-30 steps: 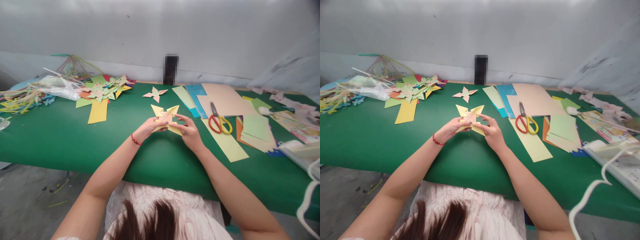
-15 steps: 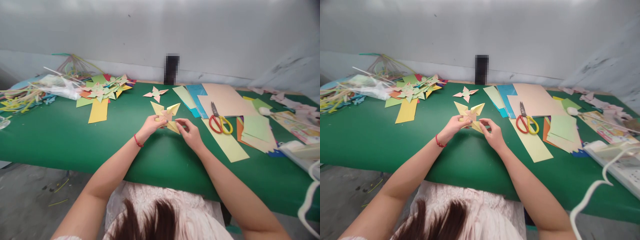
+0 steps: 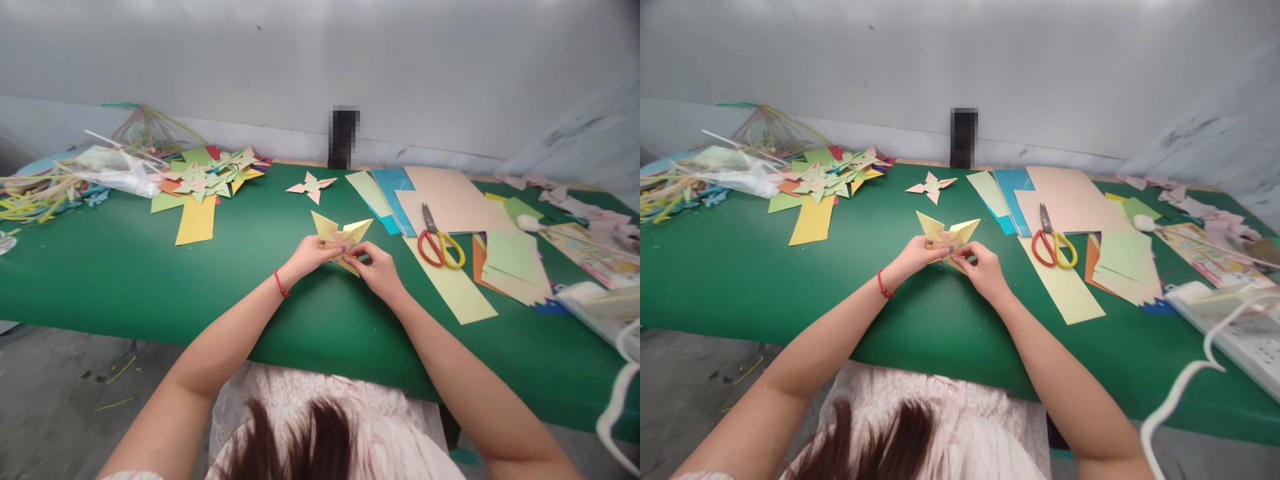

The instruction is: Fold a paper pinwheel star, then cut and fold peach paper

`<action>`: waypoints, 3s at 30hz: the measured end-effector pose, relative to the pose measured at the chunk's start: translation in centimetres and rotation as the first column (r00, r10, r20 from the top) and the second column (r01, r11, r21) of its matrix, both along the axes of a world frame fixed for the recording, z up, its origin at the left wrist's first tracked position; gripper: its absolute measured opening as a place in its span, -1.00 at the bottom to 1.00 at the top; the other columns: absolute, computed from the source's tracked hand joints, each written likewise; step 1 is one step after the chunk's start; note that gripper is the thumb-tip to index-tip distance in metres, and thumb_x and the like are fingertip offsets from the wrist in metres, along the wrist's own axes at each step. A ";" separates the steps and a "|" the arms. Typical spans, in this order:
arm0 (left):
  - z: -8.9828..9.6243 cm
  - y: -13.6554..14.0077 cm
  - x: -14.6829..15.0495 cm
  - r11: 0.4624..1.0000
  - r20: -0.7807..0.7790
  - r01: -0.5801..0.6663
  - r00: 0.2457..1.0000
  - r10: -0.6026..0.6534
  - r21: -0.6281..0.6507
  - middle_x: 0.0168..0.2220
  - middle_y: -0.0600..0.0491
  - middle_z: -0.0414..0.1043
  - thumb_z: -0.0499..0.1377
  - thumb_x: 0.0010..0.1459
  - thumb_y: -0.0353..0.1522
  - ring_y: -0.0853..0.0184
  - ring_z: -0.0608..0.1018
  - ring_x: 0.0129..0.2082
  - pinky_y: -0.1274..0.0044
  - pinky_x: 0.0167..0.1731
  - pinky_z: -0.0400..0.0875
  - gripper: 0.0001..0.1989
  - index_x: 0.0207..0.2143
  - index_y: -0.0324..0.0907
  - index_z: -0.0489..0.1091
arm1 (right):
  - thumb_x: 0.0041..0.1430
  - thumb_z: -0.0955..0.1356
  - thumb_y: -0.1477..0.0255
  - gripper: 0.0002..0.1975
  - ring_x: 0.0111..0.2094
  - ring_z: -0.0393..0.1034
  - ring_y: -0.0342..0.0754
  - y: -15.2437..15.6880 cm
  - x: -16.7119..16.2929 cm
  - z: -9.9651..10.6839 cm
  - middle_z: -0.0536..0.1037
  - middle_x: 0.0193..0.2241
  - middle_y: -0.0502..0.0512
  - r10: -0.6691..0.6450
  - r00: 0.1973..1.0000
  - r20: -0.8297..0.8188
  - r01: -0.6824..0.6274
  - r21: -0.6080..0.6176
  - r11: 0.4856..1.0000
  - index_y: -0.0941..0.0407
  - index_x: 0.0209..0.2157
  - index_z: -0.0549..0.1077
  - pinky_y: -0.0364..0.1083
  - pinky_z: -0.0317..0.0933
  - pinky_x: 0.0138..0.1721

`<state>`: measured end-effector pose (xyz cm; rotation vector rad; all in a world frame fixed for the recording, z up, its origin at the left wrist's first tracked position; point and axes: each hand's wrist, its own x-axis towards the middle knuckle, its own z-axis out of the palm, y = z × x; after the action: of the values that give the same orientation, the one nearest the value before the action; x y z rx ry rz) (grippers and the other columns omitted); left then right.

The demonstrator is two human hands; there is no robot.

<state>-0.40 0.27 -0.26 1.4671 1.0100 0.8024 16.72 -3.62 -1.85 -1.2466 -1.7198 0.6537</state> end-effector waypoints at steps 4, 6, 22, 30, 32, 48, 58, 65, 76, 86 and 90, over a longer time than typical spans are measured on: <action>0.0 -0.1 0.2 1.000 -0.022 -0.022 1.000 0.022 -0.001 -0.35 -0.06 0.48 0.24 -0.06 -0.29 0.39 0.47 -0.43 0.59 -0.45 0.34 -0.63 -0.22 -0.37 0.45 | 0.07 0.35 0.28 -0.83 -0.39 0.36 -0.08 0.0 -0.1 0.1 0.45 -0.45 0.03 0.008 0.999 0.038 -0.010 0.052 0.999 0.09 -0.45 0.39 -0.11 0.27 -0.43; -0.1 -0.1 0.3 0.999 -0.028 -0.034 0.999 0.034 -0.011 -0.35 -0.06 0.48 0.24 -0.06 -0.30 0.39 0.46 -0.44 0.59 -0.46 0.34 -0.64 -0.23 -0.37 0.45 | 0.08 0.34 0.27 -0.82 -0.40 0.36 -0.08 0.0 -0.1 0.1 0.44 -0.46 0.03 0.007 0.999 0.047 -0.010 0.065 0.998 0.09 -0.46 0.37 -0.11 0.27 -0.43; 0.3 -0.2 0.7 0.994 0.118 -0.067 0.990 0.077 -0.087 -0.42 -0.06 0.49 0.23 -0.03 -0.37 0.42 0.48 -0.48 0.57 -0.39 0.38 -0.77 -0.32 -0.37 0.46 | 0.11 0.31 0.27 -0.81 -0.50 0.33 -0.14 -0.2 -0.3 0.0 0.40 -0.51 -0.03 -0.141 0.990 -0.018 0.142 0.026 0.990 0.09 -0.45 0.29 -0.15 0.25 -0.46; -0.2 -0.1 0.7 0.998 0.078 -0.056 0.995 0.059 -0.038 -0.38 -0.07 0.49 0.23 -0.04 -0.34 0.38 0.49 -0.46 0.56 -0.40 0.38 -0.69 -0.25 -0.38 0.45 | 0.10 0.32 0.28 -0.84 -0.44 0.37 -0.11 -0.2 -0.4 -0.1 0.45 -0.45 0.01 -0.107 0.993 -0.049 0.108 0.017 0.994 0.09 -0.40 0.35 -0.12 0.28 -0.41; -0.5 0.1 0.6 0.998 0.049 -0.057 0.997 0.057 0.001 -0.32 -0.08 0.50 0.23 -0.05 -0.32 0.34 0.51 -0.39 0.55 -0.37 0.38 -0.65 -0.22 -0.37 0.46 | 0.10 0.32 0.30 -0.85 -0.40 0.38 -0.09 -0.1 -0.4 -0.1 0.48 -0.42 0.03 -0.068 0.997 -0.030 0.069 0.024 0.997 0.09 -0.39 0.39 -0.10 0.29 -0.38; -0.6 -0.2 0.9 0.986 0.185 -0.066 0.978 0.094 -0.152 -0.43 -0.05 0.49 0.24 -0.06 -0.33 0.37 0.50 -0.46 0.53 -0.37 0.39 -0.76 -0.36 -0.36 0.45 | 0.14 0.28 0.28 -0.81 -0.46 0.29 -0.11 -0.4 -0.6 0.1 0.41 -0.49 0.01 -0.097 0.993 0.067 0.090 0.092 0.992 0.10 -0.44 0.33 -0.12 0.21 -0.42; -0.4 -0.5 1.0 0.974 0.205 -0.062 0.973 0.108 -0.220 -0.34 -0.08 0.50 0.25 -0.04 -0.35 0.36 0.52 -0.41 0.55 -0.40 0.41 -0.73 -0.27 -0.35 0.44 | 0.15 0.26 0.28 -0.81 -0.40 0.35 -0.08 -0.4 -0.6 -0.1 0.47 -0.42 0.06 -0.125 0.990 0.064 0.119 0.089 0.989 0.10 -0.38 0.38 -0.10 0.23 -0.36; -0.4 -0.5 1.0 0.975 0.201 -0.047 0.975 0.092 -0.219 -0.40 -0.05 0.49 0.25 -0.04 -0.36 0.38 0.50 -0.44 0.55 -0.40 0.40 -0.77 -0.34 -0.35 0.45 | 0.14 0.28 0.27 -0.80 -0.39 0.36 -0.08 -0.3 -0.5 0.1 0.47 -0.42 0.05 -0.110 0.991 0.081 0.100 0.122 0.988 0.11 -0.39 0.41 -0.10 0.22 -0.34; 0.0 -0.8 1.2 0.971 0.210 -0.044 0.973 0.094 -0.234 -0.29 -0.11 0.50 0.22 0.01 -0.36 0.33 0.54 -0.37 0.58 -0.42 0.42 -0.75 -0.26 -0.35 0.43 | 0.16 0.26 0.27 -0.81 -0.36 0.37 -0.04 -0.5 -0.5 0.1 0.48 -0.42 0.07 -0.199 0.975 0.095 0.184 0.149 0.972 0.09 -0.37 0.39 -0.07 0.23 -0.30; -0.5 -0.6 1.6 0.974 0.213 -0.051 0.972 0.099 -0.219 -0.18 -0.18 0.48 0.13 0.12 -0.36 0.31 0.57 -0.37 0.57 -0.44 0.44 -0.71 -0.13 -0.36 0.37 | 0.14 0.27 0.26 -0.81 -0.35 0.41 -0.01 -0.6 -0.5 0.3 0.52 -0.40 0.08 -0.289 0.955 0.063 0.281 0.114 0.953 0.08 -0.37 0.40 -0.04 0.24 -0.27; -0.5 -0.7 1.5 0.974 0.209 -0.060 0.972 0.107 -0.218 -0.18 -0.18 0.48 0.12 0.12 -0.37 0.31 0.57 -0.37 0.58 -0.45 0.43 -0.71 -0.12 -0.36 0.36 | 0.14 0.27 0.26 -0.82 -0.33 0.42 0.00 -0.6 -0.4 0.3 0.53 -0.39 0.10 -0.274 0.961 0.040 0.268 0.106 0.958 0.08 -0.36 0.40 -0.02 0.26 -0.26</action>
<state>1.13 -0.45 -0.77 1.1342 0.9617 0.8701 16.31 -4.26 -1.56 -1.4081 -1.5661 0.3702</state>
